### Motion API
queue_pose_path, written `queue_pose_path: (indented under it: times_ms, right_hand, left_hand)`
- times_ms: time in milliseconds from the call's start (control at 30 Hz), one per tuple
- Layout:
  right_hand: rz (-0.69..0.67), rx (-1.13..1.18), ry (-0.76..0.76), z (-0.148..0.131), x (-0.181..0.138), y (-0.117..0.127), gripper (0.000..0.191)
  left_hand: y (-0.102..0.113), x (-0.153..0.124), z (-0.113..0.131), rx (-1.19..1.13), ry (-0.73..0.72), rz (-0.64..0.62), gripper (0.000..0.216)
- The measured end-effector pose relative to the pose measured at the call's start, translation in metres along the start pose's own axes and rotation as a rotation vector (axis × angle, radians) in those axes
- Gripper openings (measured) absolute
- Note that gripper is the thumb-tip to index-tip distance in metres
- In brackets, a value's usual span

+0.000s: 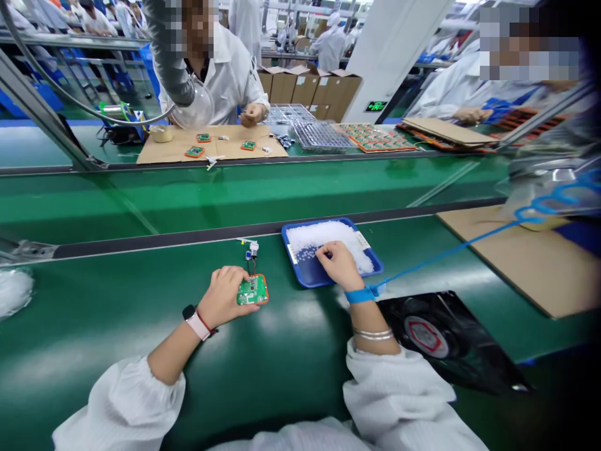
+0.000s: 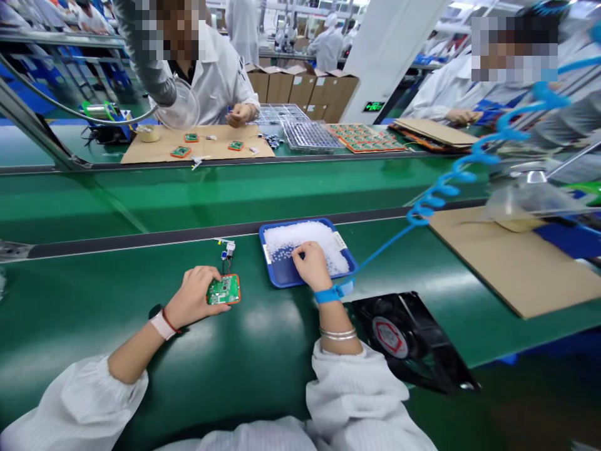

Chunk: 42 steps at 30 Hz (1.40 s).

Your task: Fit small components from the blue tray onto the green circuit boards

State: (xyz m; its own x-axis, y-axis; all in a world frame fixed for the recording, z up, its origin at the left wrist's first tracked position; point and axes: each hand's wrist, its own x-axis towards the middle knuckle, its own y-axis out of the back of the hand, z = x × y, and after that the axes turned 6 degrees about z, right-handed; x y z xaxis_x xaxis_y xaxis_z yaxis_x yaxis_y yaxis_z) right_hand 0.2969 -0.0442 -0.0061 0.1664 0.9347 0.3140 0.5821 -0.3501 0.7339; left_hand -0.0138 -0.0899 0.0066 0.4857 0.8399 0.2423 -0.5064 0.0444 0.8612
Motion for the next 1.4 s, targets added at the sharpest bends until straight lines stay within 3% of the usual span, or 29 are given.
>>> queue_pose_path:
  times_ms: [333,400,467,533,600,700,1167,1300,1333,1400]
  right_hand:
    - [-0.033,-0.032,0.113,0.000,-0.001,-0.001,0.013]
    - [0.007,0.036,0.162,-0.016,-0.004,0.000,0.013]
    - [0.016,0.177,0.221,-0.042,-0.014,-0.004,0.012]
    - [-0.047,0.339,0.280,-0.073,-0.029,-0.015,0.012]
    - [-0.153,0.435,0.308,-0.098,-0.044,-0.030,0.012]
    - [-0.231,0.505,0.292,-0.114,-0.059,-0.049,0.012]
    - [-0.342,0.462,0.218,-0.107,-0.059,-0.066,0.014]
    - [-0.347,0.473,0.185,-0.109,-0.060,-0.063,0.014]
    - [-0.341,0.497,0.174,-0.108,-0.060,-0.062,0.013]
    - [-0.310,0.557,0.143,-0.107,-0.060,-0.059,0.012]
  left_hand:
    - [0.003,0.000,0.003,-0.051,0.013,0.005,0.057]
    - [0.003,0.003,0.003,-0.104,0.036,0.020,0.051]
    - [0.002,0.007,0.005,-0.202,0.063,0.072,0.032]
    - [0.000,0.012,0.005,-0.330,0.082,0.150,0.015]
    - [-0.003,0.016,0.006,-0.435,0.087,0.207,0.013]
    - [-0.005,0.017,0.005,-0.475,0.100,0.212,0.011]
    - [-0.002,0.020,0.005,-0.282,0.202,0.066,0.013]
    - [0.000,0.014,0.004,-0.273,0.191,0.103,0.013]
    - [0.001,0.010,0.003,-0.247,0.163,0.107,0.015]
    - [0.003,0.000,0.002,-0.174,0.073,0.075,0.043]
